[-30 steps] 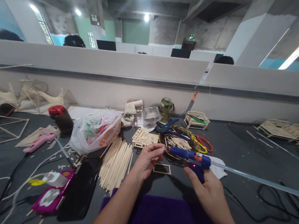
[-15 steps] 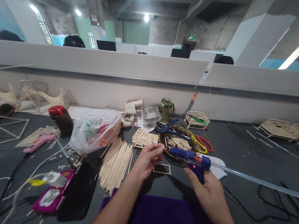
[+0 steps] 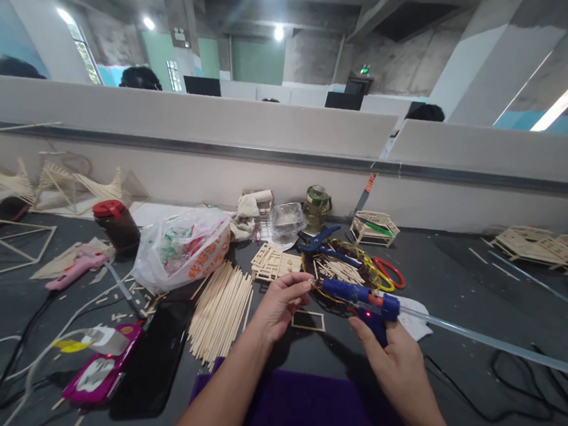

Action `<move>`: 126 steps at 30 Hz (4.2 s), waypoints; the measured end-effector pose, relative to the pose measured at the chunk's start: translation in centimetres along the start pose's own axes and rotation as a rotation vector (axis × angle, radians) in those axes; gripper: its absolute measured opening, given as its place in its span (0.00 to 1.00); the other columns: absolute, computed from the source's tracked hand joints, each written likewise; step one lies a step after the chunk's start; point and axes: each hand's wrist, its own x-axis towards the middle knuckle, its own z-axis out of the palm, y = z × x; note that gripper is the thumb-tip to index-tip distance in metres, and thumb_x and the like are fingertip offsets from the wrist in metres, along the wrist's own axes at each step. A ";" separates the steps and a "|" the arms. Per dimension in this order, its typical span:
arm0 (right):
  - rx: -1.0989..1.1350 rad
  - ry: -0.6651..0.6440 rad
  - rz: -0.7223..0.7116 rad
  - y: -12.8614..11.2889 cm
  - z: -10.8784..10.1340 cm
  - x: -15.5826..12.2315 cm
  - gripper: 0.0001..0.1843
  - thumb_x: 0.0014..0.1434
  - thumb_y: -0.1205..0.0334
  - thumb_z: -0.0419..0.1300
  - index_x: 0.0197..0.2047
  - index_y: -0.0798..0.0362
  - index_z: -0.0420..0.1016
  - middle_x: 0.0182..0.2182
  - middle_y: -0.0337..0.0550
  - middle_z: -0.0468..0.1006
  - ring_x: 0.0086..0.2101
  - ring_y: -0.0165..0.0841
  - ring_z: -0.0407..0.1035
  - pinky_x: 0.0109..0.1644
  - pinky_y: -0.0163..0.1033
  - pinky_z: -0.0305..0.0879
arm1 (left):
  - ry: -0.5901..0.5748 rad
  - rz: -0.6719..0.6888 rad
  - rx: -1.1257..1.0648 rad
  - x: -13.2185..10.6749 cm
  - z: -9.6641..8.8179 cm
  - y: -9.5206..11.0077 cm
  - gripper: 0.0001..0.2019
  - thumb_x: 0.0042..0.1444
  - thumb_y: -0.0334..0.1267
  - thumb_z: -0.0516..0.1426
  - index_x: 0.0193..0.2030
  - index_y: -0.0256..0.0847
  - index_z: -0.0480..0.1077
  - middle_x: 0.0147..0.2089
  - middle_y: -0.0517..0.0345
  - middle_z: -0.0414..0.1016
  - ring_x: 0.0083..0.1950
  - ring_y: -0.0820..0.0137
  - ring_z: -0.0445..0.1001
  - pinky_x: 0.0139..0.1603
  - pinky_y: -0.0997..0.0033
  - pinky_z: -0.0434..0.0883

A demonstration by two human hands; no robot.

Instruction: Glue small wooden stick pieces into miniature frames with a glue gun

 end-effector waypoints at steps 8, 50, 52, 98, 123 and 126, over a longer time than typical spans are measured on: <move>-0.006 -0.004 0.015 0.1 0.0 -0.2 0.25 0.59 0.43 0.54 0.50 0.54 0.71 0.42 0.50 0.81 0.44 0.43 0.74 0.44 0.42 0.69 | 0.019 -0.025 -0.034 0.0 0.0 0.0 0.14 0.39 0.35 0.70 0.34 0.36 0.78 0.30 0.60 0.75 0.24 0.81 0.67 0.33 0.76 0.65; -0.055 0.031 0.037 0.4 -1.9 -0.6 0.27 0.57 0.41 0.55 0.48 0.54 0.75 0.38 0.47 0.82 0.36 0.40 0.76 0.38 0.37 0.70 | 0.018 -0.025 0.004 0.0 0.2 0.0 0.13 0.39 0.36 0.70 0.33 0.36 0.78 0.25 0.63 0.71 0.22 0.83 0.62 0.30 0.77 0.63; -0.092 0.033 0.086 0.9 -3.1 -0.6 0.27 0.56 0.40 0.56 0.46 0.54 0.76 0.33 0.45 0.82 0.27 0.37 0.74 0.31 0.36 0.69 | 0.016 -0.002 0.058 0.0 0.2 -0.1 0.12 0.40 0.36 0.70 0.33 0.36 0.78 0.26 0.61 0.72 0.23 0.82 0.63 0.31 0.78 0.63; -0.837 -0.483 -0.310 5.8 3.7 13.5 0.11 0.58 0.67 0.54 0.34 0.53 0.79 0.36 0.49 0.79 0.40 0.37 0.70 0.40 0.35 0.58 | 0.098 0.031 0.206 0.2 0.2 -0.4 0.14 0.41 0.39 0.69 0.36 0.35 0.78 0.34 0.52 0.78 0.27 0.77 0.66 0.31 0.76 0.62; 0.116 -0.103 -0.543 -0.5 2.9 6.8 0.06 0.62 0.63 0.55 0.35 0.50 0.73 0.33 0.43 0.73 0.38 0.35 0.67 0.43 0.40 0.62 | 0.044 0.016 0.203 0.1 0.4 -0.4 0.13 0.41 0.40 0.69 0.34 0.37 0.79 0.32 0.55 0.77 0.27 0.77 0.67 0.31 0.75 0.63; 0.125 -0.108 -0.563 -0.4 2.9 6.9 0.05 0.62 0.64 0.56 0.36 0.51 0.73 0.34 0.43 0.73 0.39 0.35 0.66 0.44 0.41 0.62 | 0.028 0.006 0.226 0.0 0.4 -0.4 0.14 0.42 0.40 0.68 0.35 0.36 0.79 0.34 0.53 0.77 0.28 0.76 0.67 0.32 0.74 0.64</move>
